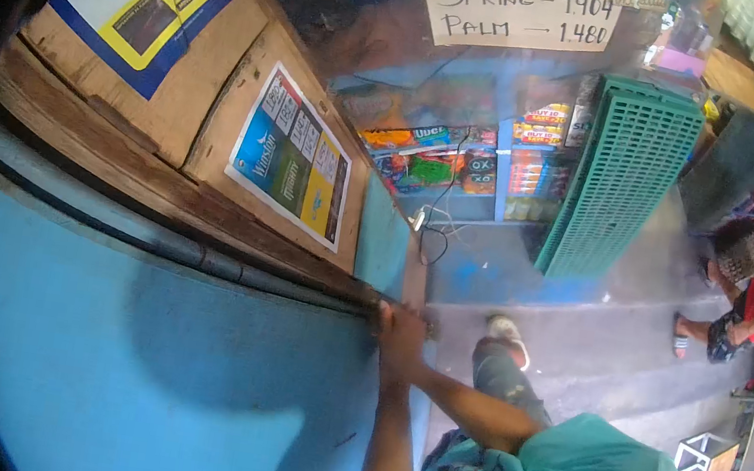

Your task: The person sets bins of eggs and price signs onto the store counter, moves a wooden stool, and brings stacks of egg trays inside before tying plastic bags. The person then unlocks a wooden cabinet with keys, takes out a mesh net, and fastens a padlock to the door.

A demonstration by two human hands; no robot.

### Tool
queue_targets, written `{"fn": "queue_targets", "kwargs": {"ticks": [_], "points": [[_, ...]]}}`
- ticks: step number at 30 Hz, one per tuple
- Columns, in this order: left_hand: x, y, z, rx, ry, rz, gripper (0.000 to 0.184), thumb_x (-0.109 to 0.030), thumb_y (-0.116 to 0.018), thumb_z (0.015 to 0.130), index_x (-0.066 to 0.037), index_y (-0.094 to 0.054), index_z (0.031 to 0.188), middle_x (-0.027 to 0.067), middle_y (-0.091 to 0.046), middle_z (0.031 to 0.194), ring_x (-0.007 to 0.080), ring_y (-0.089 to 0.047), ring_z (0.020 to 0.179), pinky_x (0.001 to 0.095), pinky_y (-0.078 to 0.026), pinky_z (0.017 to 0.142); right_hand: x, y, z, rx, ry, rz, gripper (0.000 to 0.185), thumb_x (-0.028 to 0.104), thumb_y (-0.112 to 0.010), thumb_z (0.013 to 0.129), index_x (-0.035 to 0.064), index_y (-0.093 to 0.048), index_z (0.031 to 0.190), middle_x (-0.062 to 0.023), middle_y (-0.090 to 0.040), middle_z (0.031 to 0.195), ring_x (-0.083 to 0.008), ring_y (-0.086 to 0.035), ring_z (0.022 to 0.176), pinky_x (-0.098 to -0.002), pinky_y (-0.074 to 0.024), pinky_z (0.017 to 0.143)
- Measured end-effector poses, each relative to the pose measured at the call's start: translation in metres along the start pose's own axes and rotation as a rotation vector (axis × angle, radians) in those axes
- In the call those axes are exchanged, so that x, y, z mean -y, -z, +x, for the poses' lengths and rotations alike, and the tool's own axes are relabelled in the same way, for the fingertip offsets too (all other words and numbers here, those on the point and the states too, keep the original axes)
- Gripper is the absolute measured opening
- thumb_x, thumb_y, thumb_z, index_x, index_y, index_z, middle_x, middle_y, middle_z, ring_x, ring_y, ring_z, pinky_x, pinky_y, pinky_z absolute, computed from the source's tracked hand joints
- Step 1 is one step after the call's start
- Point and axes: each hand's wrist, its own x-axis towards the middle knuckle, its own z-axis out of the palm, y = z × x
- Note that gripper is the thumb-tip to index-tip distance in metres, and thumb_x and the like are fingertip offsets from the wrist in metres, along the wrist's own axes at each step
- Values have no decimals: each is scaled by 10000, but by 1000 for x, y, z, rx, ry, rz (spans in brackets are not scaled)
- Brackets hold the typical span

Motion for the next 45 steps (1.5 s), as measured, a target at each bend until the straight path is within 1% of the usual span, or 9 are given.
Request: {"fn": "queue_targets", "kwargs": {"ticks": [4,14,17,19,24,30,36,39,45], "points": [[6,1,4,21,18,-34,669,-526,-378,994,-126,-242,1513,71,-362,1477,232,-348,1347,482,-326,1052,-3,-8,5,-167,102,-212,359,294,-538,952,28,-635,731,-203,-615,732,-376,-589,725,-494,-450,715],[-1,15,-12,128,81,-27,707,-559,-365,982,-137,-212,1529,64,-305,1533,255,-281,1406,566,-276,1090,0,8,-4,-29,95,131,207,170,-698,830,29,-578,923,-194,-597,836,-397,-593,820,-479,-443,705],[0,21,-10,247,29,40,718,-569,-361,979,-140,-203,1534,62,-288,1550,262,-261,1424,591,-261,1101,-10,-5,0,-78,84,172,204,222,-596,914,27,-573,859,-197,-580,801,-398,-581,789,-488,-430,684],[-5,16,-5,421,134,-601,729,-581,-343,977,-153,-176,1543,53,-252,1573,277,-218,1448,638,-211,1117,-16,-12,0,-106,121,189,256,249,-529,952,27,-572,832,-195,-587,799,-397,-580,783,-498,-423,680],[26,53,-1,123,-1,184,683,-568,-276,997,-131,-243,1521,101,-264,1567,276,-220,1448,591,-187,1133,-17,-34,10,-362,53,286,295,254,-469,997,28,-581,845,-179,-605,818,-313,-590,752,-450,-424,641],[2,38,-7,97,297,-75,733,-631,-252,965,-118,-324,1483,140,-289,1550,336,-281,1412,602,-244,1107,98,128,166,-732,535,575,279,176,-428,1021,35,-444,781,-50,-431,675,-152,-390,621,-313,-364,556],[11,26,1,-96,318,170,638,-583,-407,957,-105,-440,1378,146,-491,1377,342,-460,1264,584,-351,1022,99,305,230,-325,334,1132,294,253,-431,978,66,-488,759,-35,-434,626,-119,-446,610,-300,-373,561],[43,55,13,-195,234,323,523,-468,-565,935,-112,-480,1309,124,-577,1244,326,-565,1116,552,-436,923,93,388,255,-545,84,1063,114,211,-532,911,98,-535,902,-17,-484,733,-130,-463,642,-310,-452,639],[80,103,29,-177,628,558,666,-506,-628,884,-158,-383,1396,130,-520,1335,316,-562,1118,556,-456,901,41,526,334,-490,375,456,303,178,-573,969,132,-530,1265,15,-569,919,-67,-541,802,-266,-512,700]]}}
